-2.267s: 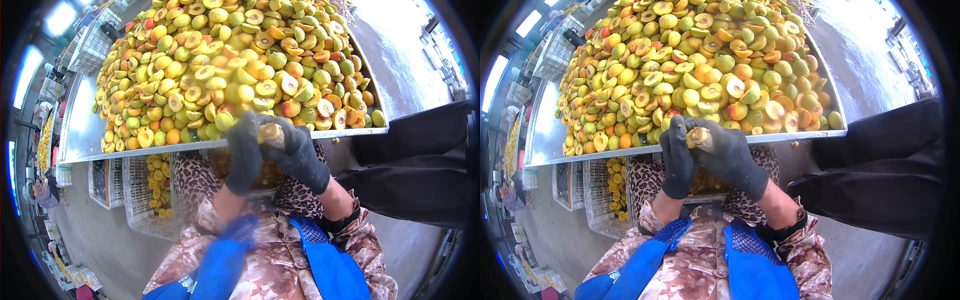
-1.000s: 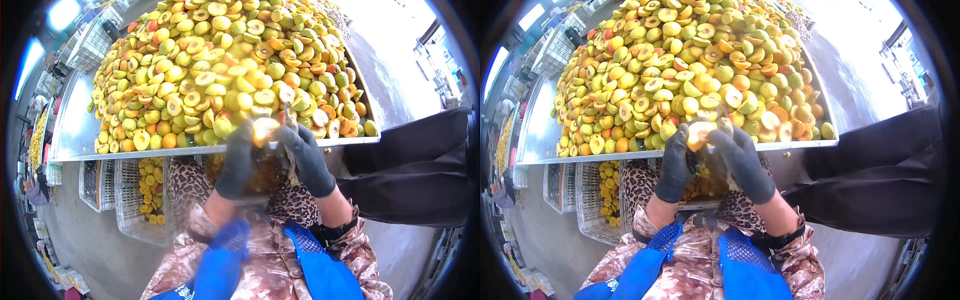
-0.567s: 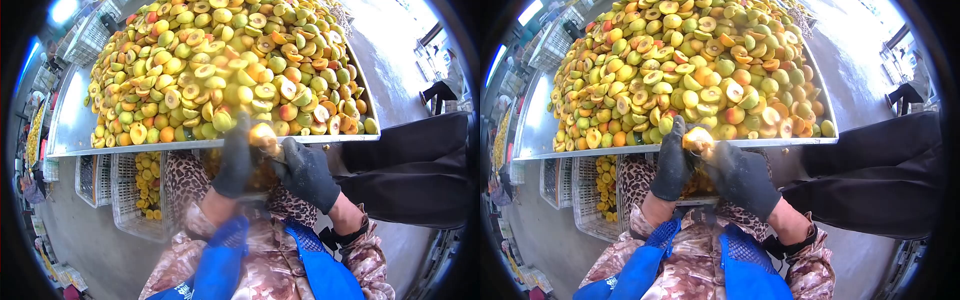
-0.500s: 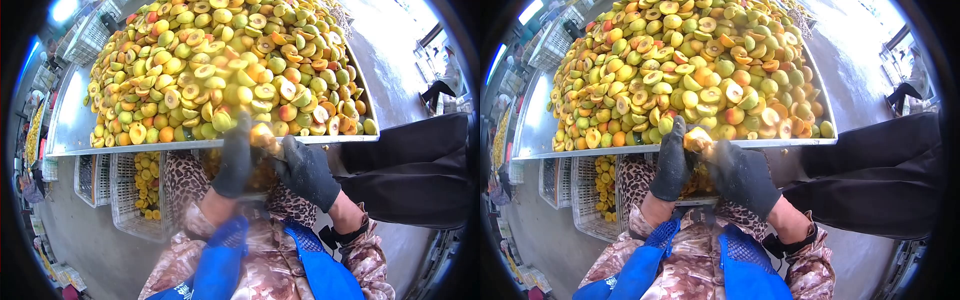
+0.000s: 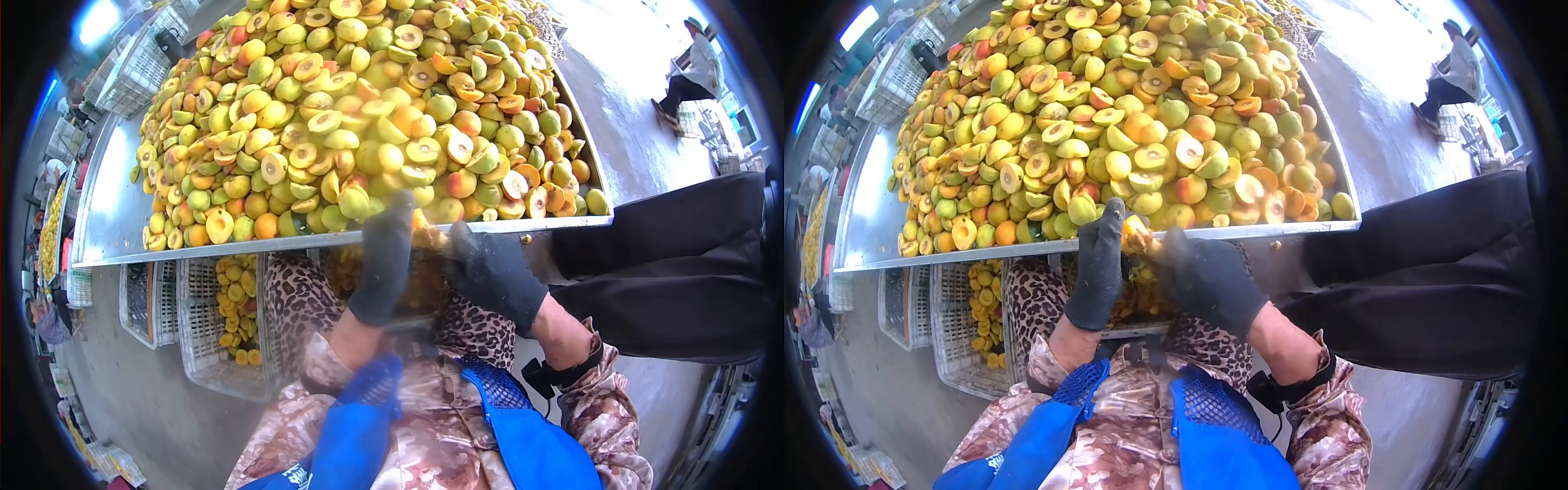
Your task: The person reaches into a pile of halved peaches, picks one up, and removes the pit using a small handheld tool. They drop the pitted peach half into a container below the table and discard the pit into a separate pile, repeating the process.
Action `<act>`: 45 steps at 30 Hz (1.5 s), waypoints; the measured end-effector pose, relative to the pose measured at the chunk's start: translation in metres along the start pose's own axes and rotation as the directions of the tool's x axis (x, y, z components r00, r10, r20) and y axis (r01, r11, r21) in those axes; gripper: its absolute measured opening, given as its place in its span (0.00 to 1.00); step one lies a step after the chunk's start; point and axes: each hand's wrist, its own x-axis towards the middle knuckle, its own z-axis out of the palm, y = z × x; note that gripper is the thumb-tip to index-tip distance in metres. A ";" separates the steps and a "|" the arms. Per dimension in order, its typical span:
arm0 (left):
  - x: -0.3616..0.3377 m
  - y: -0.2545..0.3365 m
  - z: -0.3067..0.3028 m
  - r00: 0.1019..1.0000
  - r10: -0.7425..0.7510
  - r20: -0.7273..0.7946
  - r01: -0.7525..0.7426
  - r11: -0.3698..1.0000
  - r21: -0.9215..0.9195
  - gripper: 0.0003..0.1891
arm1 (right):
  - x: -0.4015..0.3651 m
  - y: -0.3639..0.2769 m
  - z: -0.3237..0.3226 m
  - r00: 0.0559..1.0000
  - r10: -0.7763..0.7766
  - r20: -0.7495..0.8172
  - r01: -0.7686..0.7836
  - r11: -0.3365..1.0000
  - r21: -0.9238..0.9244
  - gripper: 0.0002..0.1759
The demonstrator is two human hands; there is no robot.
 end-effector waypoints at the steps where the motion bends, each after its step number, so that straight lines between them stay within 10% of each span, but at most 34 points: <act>1: -0.001 -0.002 -0.002 1.000 0.002 0.005 -0.002 1.000 0.031 0.28 | -0.002 0.000 0.005 0.998 -0.035 -0.050 0.034 0.999 -0.024 0.08; 7: -0.007 0.020 0.015 0.976 0.217 0.010 -0.217 0.976 0.006 0.19 | -0.003 -0.008 0.030 0.964 0.169 -0.205 -0.210 0.957 -0.201 0.12; 12: 0.001 0.021 0.009 0.894 0.415 0.167 -0.439 0.885 0.155 0.19 | -0.010 -0.004 0.022 0.965 0.192 -0.179 -0.189 0.981 0.037 0.16; 22: -0.014 0.037 0.025 0.923 0.251 0.292 -0.247 0.968 -0.052 0.24 | -0.027 0.001 -0.004 0.963 0.254 -0.088 -0.251 0.967 0.044 0.17; 24: -0.020 0.051 0.032 0.871 0.371 0.322 -0.448 0.868 0.214 0.25 | -0.027 0.000 0.003 0.958 0.249 -0.144 -0.259 0.964 -0.057 0.16; 27: -0.014 0.055 0.046 0.951 0.226 0.213 -0.209 0.973 -0.097 0.24 | -0.021 -0.011 0.011 0.938 0.287 -0.195 -0.298 0.954 -0.027 0.16; 28: -0.013 0.053 0.050 0.981 0.016 0.192 0.082 0.866 -0.493 0.21 | -0.020 -0.016 0.009 0.928 0.308 -0.208 -0.314 0.949 0.007 0.16; 32: -0.021 0.072 0.051 0.965 0.017 0.263 0.114 0.874 -0.472 0.24 | -0.025 -0.021 0.012 0.905 0.398 -0.152 -0.366 0.908 0.204 0.17; 38: -0.021 0.079 0.051 0.950 0.153 0.272 0.008 0.860 -0.510 0.26 | -0.020 -0.018 0.021 0.910 0.405 -0.091 -0.115 0.457 0.882 0.20; 45: -0.011 0.086 0.051 0.952 0.220 0.212 -0.129 0.919 -0.373 0.29 | -0.022 -0.019 -0.008 0.898 0.179 0.402 -0.426 0.124 0.896 0.15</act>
